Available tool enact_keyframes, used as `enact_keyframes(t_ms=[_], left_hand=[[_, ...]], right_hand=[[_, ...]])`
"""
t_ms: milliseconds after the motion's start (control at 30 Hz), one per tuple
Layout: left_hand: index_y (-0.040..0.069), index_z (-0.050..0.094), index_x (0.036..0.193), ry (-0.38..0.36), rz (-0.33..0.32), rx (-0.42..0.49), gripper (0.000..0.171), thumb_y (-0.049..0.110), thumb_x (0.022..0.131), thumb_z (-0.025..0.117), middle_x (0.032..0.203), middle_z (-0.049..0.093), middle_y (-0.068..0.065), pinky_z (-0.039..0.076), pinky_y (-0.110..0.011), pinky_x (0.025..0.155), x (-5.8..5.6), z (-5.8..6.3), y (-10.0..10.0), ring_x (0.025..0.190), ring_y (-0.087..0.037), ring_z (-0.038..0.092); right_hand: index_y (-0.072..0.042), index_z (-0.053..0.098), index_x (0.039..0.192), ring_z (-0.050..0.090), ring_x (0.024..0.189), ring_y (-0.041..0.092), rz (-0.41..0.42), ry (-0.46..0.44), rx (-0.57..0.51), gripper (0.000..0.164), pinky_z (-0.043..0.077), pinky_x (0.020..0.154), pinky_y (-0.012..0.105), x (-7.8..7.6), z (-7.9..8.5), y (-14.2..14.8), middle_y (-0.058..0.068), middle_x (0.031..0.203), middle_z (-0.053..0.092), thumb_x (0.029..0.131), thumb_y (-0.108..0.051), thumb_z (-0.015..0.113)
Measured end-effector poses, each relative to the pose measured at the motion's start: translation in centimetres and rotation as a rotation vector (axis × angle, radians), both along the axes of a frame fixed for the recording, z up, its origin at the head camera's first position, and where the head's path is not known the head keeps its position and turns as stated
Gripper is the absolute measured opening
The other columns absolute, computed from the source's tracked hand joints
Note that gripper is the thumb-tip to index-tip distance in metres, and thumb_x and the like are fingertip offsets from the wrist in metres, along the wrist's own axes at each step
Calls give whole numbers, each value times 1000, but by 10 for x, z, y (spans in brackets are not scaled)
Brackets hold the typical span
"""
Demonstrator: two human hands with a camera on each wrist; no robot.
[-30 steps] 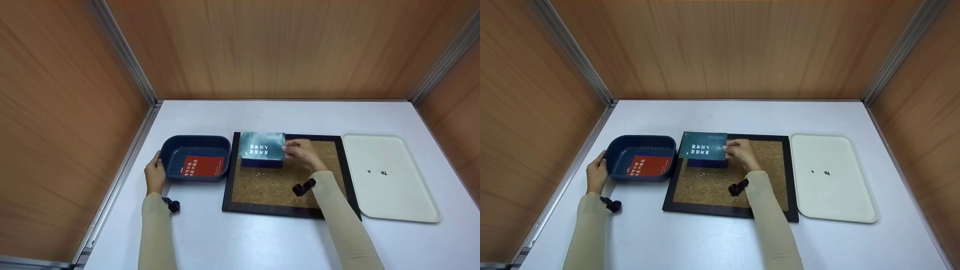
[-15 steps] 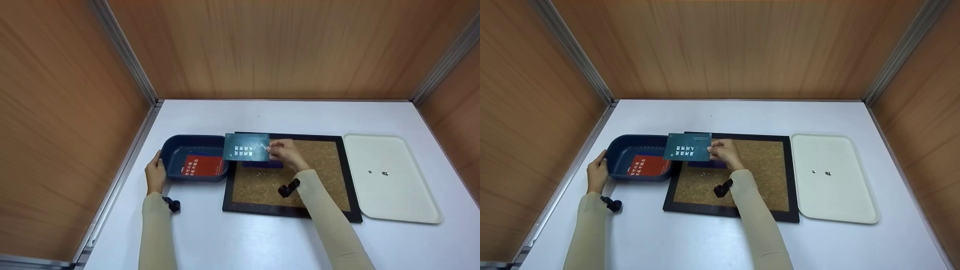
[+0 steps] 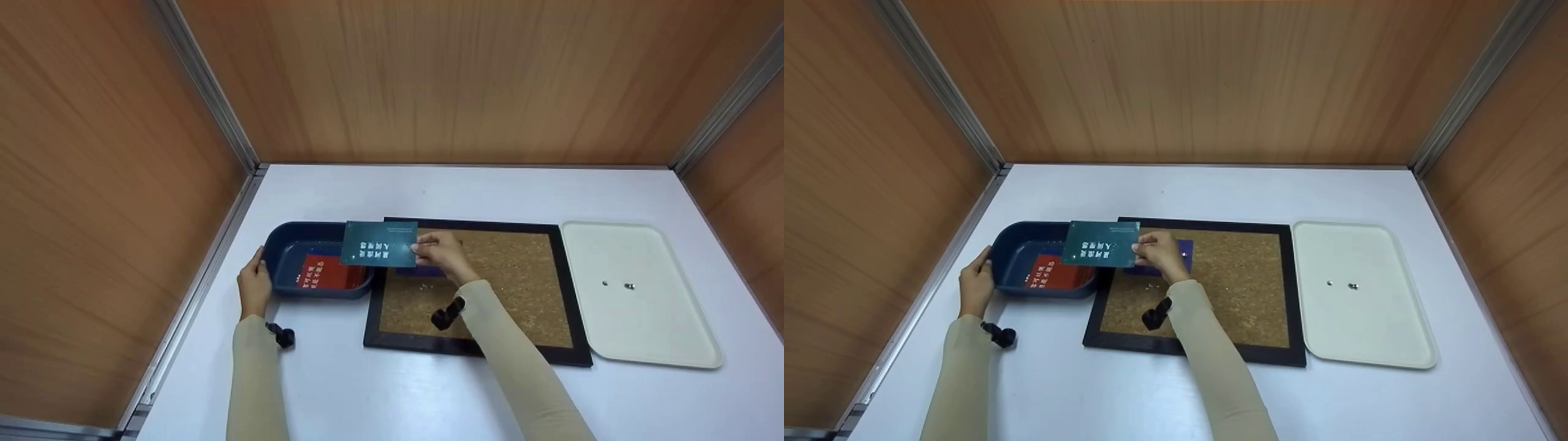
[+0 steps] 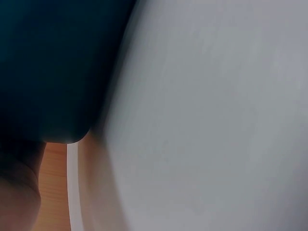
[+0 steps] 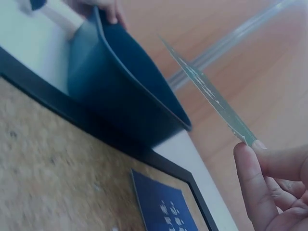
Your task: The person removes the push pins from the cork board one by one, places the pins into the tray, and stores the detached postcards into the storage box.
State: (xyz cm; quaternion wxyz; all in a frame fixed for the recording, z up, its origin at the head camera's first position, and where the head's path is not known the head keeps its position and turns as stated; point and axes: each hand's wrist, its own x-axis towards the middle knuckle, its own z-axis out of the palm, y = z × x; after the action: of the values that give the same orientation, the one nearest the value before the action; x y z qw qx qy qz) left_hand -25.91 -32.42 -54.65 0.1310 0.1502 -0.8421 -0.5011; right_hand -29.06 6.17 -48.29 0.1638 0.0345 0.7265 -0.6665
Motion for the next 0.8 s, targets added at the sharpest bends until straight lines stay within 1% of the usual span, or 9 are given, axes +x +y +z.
enact_keyframes(t_ms=[100, 200, 267, 433, 500, 633, 700, 800], left_hand=[[1, 40, 145, 12, 2, -10, 43, 5, 103, 34, 151, 37, -17, 27, -43, 119, 0, 0, 1, 143, -32, 31], [1, 40, 145, 17, 2, -15, 43, 5, 103, 34, 151, 37, -18, 28, -43, 119, 0, 0, 1, 142, -32, 31], [1, 40, 145, 19, 3, -16, 43, 4, 103, 34, 151, 37, -18, 27, -43, 119, 0, 0, 0, 142, -33, 31], [2, 41, 145, 16, 6, -18, 43, 5, 103, 34, 151, 37, -17, 27, -43, 119, 0, 0, -1, 142, -32, 31], [2, 40, 145, 12, 6, -14, 43, 5, 103, 34, 151, 37, -17, 27, -42, 119, 1, 1, -1, 143, -31, 31], [3, 39, 146, 2, 2, 8, 43, 6, 103, 34, 152, 36, -16, 26, -42, 119, 2, 1, 0, 143, -31, 30], [3, 37, 147, -4, -1, 16, 43, 6, 104, 33, 152, 35, -15, 26, -42, 119, 3, 1, 0, 144, -30, 29], [4, 37, 147, -1, -3, 15, 44, 6, 104, 33, 153, 35, -15, 26, -43, 119, 3, 1, 0, 144, -31, 29]], right_hand=[[5, 61, 115, 67, 74, 14, 1, 0, 17, 28, 60, 80, 33, 2, 1, -9, 15, 102, 64, 90, -5, 65], [6, 61, 115, 66, 76, 15, 5, 0, 15, 27, 60, 76, 30, 3, 0, -20, 16, 103, 65, 90, -5, 65], [5, 62, 113, 66, 76, 15, 1, -7, 13, 26, 60, 78, 33, 4, 0, -28, 15, 101, 65, 90, -4, 66], [6, 63, 108, 66, 75, 15, 0, -3, 7, 21, 61, 77, 33, 7, -1, -45, 14, 97, 66, 89, -2, 66], [7, 63, 108, 66, 75, 15, 9, 6, 2, 21, 61, 76, 32, 10, -2, -51, 16, 98, 67, 89, -1, 65], [7, 62, 110, 67, 73, 15, 21, 4, -1, 22, 60, 80, 36, 12, -4, -59, 18, 101, 67, 90, -1, 64], [7, 61, 111, 68, 73, 15, 22, 4, -2, 23, 61, 78, 34, 13, -5, -63, 19, 102, 67, 90, 0, 63], [8, 61, 112, 67, 73, 14, 27, 11, -5, 23, 61, 72, 29, 15, -6, -69, 20, 103, 67, 90, 0, 63]])
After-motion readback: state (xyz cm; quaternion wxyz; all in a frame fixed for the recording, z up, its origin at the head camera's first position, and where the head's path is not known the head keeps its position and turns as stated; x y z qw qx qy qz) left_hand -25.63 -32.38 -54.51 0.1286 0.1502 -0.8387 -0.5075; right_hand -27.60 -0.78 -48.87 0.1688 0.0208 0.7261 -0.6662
